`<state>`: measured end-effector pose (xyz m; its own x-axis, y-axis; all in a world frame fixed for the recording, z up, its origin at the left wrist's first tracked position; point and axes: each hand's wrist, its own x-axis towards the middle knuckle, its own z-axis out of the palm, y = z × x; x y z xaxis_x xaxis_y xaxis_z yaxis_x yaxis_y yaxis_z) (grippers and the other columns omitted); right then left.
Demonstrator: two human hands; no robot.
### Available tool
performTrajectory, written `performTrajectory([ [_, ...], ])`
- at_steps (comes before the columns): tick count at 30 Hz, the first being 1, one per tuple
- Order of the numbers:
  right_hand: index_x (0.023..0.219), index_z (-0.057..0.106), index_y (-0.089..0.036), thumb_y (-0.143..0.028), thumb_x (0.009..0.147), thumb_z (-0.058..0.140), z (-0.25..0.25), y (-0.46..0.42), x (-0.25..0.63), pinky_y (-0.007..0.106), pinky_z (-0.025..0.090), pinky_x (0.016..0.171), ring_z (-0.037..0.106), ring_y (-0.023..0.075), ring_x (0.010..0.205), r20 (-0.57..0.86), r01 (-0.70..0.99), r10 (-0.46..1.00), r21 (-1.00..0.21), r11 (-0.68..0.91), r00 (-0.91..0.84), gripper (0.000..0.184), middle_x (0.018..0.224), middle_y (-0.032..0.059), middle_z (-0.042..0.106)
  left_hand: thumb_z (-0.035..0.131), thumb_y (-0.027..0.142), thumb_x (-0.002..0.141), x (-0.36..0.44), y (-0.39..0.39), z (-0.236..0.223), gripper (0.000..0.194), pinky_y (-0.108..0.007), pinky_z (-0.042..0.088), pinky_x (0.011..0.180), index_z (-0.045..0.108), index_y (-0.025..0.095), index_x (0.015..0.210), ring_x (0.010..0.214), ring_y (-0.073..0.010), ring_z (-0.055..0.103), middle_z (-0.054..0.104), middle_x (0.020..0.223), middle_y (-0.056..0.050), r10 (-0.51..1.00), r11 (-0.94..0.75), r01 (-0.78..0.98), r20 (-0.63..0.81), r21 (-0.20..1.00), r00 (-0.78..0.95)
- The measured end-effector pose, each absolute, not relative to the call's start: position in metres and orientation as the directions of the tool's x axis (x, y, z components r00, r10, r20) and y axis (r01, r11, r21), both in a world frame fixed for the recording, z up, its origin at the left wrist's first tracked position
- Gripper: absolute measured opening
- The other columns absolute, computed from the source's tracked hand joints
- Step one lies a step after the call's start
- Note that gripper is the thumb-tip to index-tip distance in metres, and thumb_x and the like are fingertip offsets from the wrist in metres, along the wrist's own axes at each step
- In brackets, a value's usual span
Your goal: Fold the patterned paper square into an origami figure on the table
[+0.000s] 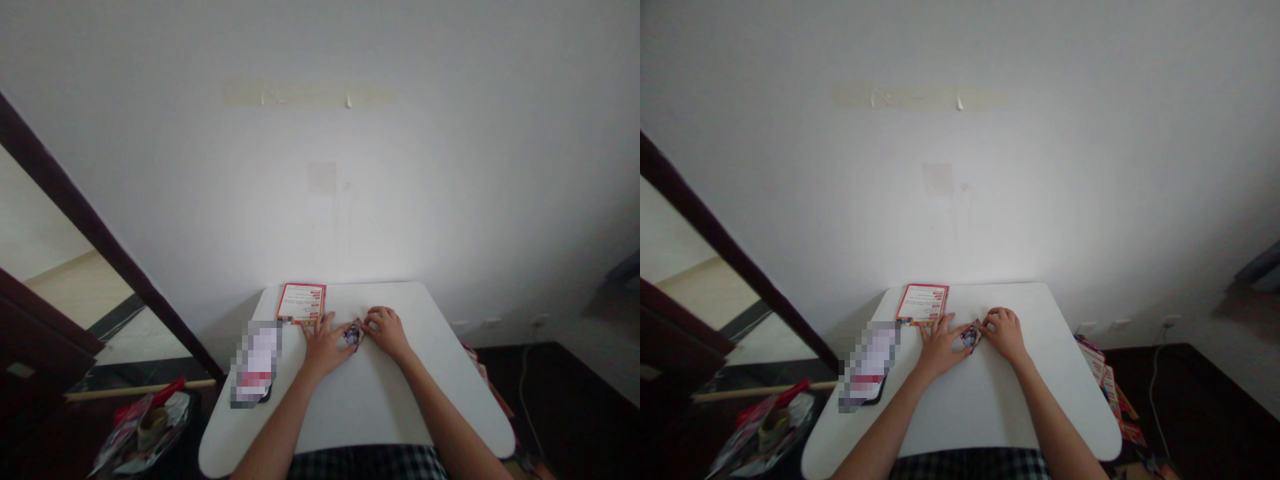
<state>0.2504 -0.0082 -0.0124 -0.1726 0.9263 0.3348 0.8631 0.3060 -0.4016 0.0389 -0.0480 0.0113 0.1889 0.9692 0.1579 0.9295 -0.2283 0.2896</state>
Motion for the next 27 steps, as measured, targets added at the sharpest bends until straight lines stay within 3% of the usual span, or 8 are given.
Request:
performTrajectory([
  [15, 0.094, 0.07, -0.034, -0.046, 0.088, 0.061, -0.0143, -0.0122, 0.2407, 0.047, 0.039, 0.1, 0.048, 0.0267, 0.114, 0.376, 0.897, 0.916, -0.344, 0.278, -0.139, 0.016, 0.119, 0.0027, 0.059, 0.068, 0.064, 0.071, 0.0357, -0.0455, 0.0111, 0.064, -0.072, 0.005, 0.112, 0.051, 0.056, 0.133, 0.145, -0.0362, 0.024, 0.035, 0.156, -0.001, 0.969, -0.242, 0.926, 0.116, 0.288, 0.217],
  [22, 0.095, 0.069, -0.033, -0.046, 0.089, 0.06, -0.0123, -0.015, 0.2411, 0.046, 0.038, 0.101, 0.047, 0.0261, 0.115, 0.386, 0.894, 0.91, -0.339, 0.292, -0.151, 0.017, 0.12, 0.0028, 0.06, 0.059, 0.064, 0.078, 0.037, -0.0487, 0.0122, 0.058, -0.07, 0.002, 0.114, 0.051, 0.053, 0.134, 0.145, -0.0365, 0.023, 0.035, 0.157, -0.002, 0.965, -0.256, 0.924, 0.135, 0.283, 0.226],
  [27, 0.096, 0.069, -0.033, -0.045, 0.089, 0.061, -0.0126, -0.015, 0.2417, 0.045, 0.039, 0.1, 0.048, 0.0258, 0.113, 0.393, 0.897, 0.906, -0.327, 0.299, -0.158, 0.016, 0.119, 0.0028, 0.06, 0.061, 0.065, 0.076, 0.0377, -0.0478, 0.0097, 0.059, -0.072, 0.001, 0.112, 0.051, 0.054, 0.133, 0.144, -0.0382, 0.024, 0.035, 0.156, -0.002, 0.966, -0.248, 0.927, 0.143, 0.281, 0.215],
])
